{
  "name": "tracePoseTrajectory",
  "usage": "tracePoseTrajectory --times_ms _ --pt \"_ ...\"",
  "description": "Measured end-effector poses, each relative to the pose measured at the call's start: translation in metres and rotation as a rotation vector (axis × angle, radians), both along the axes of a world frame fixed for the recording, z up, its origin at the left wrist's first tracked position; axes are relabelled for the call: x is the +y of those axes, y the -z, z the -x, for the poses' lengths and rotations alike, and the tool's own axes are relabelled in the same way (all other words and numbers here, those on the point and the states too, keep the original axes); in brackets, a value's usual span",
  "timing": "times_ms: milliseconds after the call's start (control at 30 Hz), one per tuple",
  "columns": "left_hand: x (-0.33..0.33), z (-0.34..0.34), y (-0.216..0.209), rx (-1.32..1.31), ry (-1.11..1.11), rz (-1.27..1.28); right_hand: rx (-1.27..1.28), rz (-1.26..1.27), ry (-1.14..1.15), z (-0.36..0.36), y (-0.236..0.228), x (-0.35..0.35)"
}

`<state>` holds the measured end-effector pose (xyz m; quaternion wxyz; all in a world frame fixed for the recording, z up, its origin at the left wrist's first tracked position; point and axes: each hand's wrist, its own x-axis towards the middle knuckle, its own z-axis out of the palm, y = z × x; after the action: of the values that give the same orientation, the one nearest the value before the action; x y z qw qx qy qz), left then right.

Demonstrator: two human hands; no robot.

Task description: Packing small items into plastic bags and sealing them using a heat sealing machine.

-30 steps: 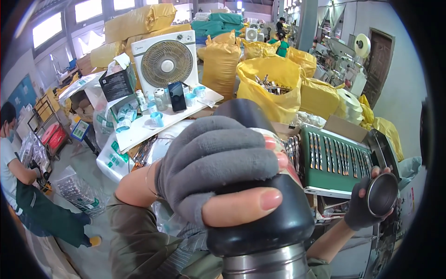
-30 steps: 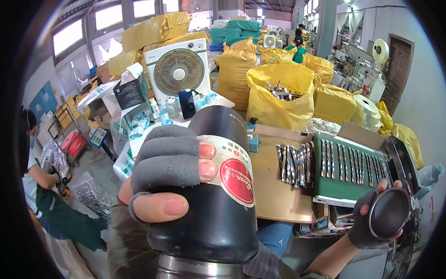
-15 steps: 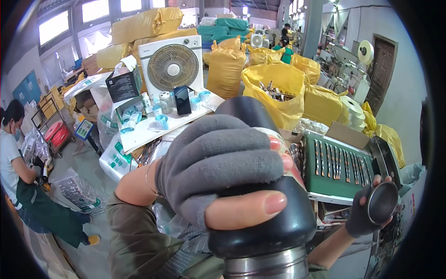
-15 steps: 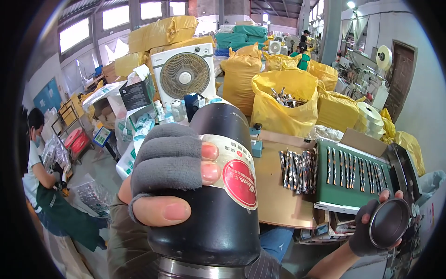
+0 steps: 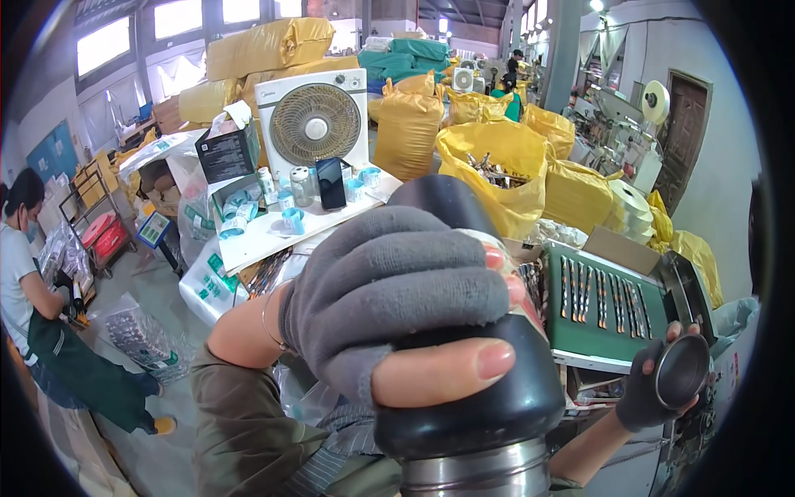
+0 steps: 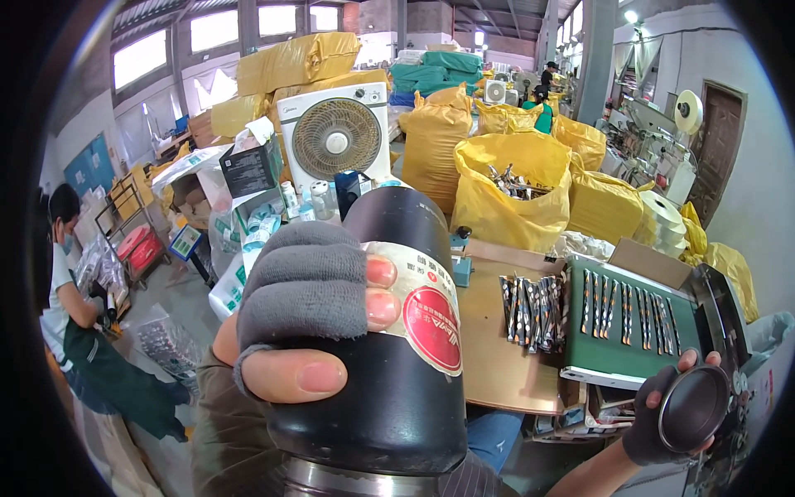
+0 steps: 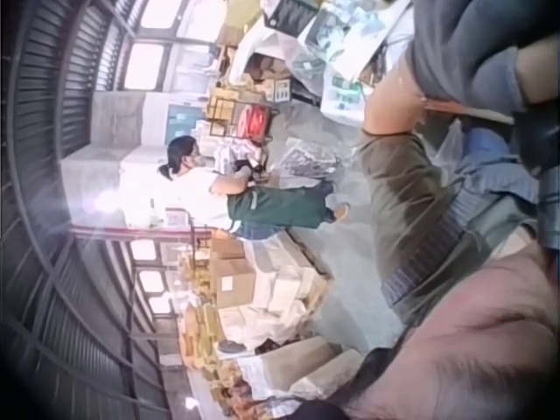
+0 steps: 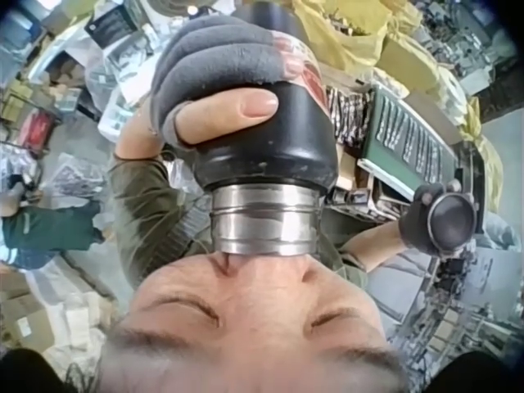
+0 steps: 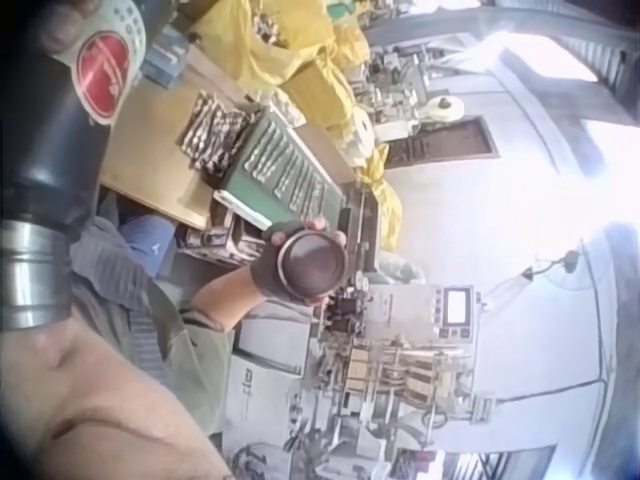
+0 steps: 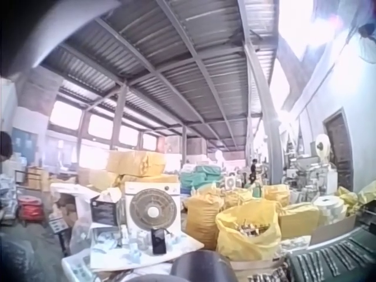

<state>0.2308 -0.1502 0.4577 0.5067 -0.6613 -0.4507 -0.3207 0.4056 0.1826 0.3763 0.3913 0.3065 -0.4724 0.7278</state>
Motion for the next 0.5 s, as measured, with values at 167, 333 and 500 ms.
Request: tracePoseTrajectory --times_ms 167,333,500 --pt "0.003 0.002 0.003 0.016 0.011 -0.024 0.003 0.057 0.015 0.001 -0.001 -0.005" --pt "-0.001 0.000 -0.001 0.021 0.017 -0.017 0.000 0.105 0.079 -0.008 -0.005 -0.008" --pt "0.000 0.002 -0.003 0.044 0.002 -0.054 -0.019 0.010 -0.002 -0.006 -0.005 -0.005"
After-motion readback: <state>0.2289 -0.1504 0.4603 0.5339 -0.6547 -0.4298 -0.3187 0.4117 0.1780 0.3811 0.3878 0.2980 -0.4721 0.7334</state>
